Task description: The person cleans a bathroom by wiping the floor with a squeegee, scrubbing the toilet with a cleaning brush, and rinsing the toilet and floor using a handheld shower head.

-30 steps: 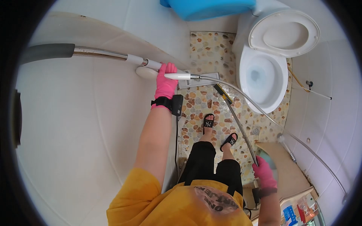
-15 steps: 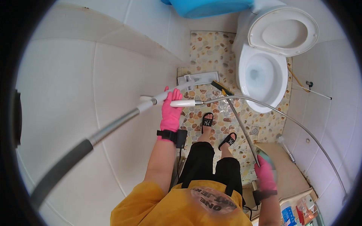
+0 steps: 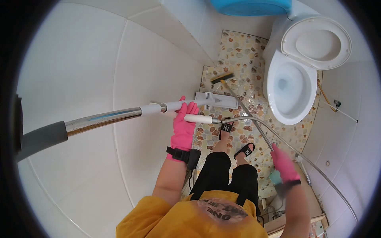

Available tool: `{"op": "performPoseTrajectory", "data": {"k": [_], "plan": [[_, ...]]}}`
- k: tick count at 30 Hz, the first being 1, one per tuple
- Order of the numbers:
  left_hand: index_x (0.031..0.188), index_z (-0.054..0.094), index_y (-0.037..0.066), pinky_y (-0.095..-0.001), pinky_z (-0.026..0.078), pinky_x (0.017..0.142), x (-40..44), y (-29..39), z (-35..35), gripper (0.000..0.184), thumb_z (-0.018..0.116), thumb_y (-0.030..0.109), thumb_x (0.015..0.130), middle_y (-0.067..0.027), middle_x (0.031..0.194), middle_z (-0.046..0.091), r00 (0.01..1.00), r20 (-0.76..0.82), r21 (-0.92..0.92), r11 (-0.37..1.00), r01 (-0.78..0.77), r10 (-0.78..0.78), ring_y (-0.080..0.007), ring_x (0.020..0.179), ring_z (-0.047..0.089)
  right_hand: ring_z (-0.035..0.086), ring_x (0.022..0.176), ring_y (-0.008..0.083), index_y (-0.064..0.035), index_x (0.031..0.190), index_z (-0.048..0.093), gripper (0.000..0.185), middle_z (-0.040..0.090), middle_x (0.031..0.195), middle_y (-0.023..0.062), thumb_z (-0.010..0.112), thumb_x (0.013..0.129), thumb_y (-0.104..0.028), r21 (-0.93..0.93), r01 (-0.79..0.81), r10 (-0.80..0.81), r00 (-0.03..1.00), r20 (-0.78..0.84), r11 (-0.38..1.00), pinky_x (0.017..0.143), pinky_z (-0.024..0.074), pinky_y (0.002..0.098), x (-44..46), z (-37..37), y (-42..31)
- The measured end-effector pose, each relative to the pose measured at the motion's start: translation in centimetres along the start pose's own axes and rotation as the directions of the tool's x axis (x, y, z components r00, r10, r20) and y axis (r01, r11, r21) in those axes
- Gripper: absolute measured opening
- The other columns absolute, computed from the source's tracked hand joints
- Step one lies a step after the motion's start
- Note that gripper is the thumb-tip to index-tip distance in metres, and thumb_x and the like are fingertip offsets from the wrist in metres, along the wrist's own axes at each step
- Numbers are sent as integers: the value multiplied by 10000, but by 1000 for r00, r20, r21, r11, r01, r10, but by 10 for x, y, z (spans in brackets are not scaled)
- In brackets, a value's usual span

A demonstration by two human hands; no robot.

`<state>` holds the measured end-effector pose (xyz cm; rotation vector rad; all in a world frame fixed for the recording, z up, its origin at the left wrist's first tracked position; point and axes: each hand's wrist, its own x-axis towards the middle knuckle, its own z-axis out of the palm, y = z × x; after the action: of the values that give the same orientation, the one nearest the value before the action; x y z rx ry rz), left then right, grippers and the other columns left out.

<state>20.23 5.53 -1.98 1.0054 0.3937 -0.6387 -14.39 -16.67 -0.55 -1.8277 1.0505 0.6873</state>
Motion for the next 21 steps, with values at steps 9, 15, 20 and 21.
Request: {"op": "performPoseTrajectory", "data": {"k": [9, 15, 20, 21], "plan": [[1332, 465, 49, -369, 509, 904, -22, -2, -6, 487, 653, 121, 889, -132, 1020, 625, 996, -89, 3, 1000, 12, -12, -229, 956, 627, 639, 841, 376, -203, 1369, 462, 442, 652, 945, 235, 503, 930, -232, -177, 126, -136, 990, -45, 976, 746, 497, 445, 103, 8, 26], [1332, 493, 118, -385, 495, 925, -14, -4, -4, 438, 620, 196, 921, -112, 996, 656, 999, -52, 63, 998, 15, -12, -220, 972, 636, 611, 961, 414, -217, 1374, 439, 440, 628, 1044, 254, 491, 937, -198, -334, -233, 210, 972, -105, 913, 819, 486, 477, -40, -10, 156], [1318, 480, 56, -365, 517, 891, -7, -1, 10, 502, 686, 120, 864, -114, 1033, 623, 998, -41, 29, 998, 53, -52, -212, 943, 631, 618, 970, 388, -195, 1348, 495, 427, 635, 1068, 223, 526, 922, -187, -154, -373, 344, 920, -188, 915, 823, 495, 430, -133, -18, 167], [1318, 480, 56, -365, 517, 891, -5, -1, 11, 502, 686, 120, 864, -114, 1033, 623, 998, -33, 30, 998, 61, -60, -212, 943, 631, 613, 981, 386, -192, 1328, 524, 412, 631, 1074, 226, 542, 916, -179, -108, -397, 374, 909, -183, 911, 830, 494, 418, -141, -20, 154]]}}
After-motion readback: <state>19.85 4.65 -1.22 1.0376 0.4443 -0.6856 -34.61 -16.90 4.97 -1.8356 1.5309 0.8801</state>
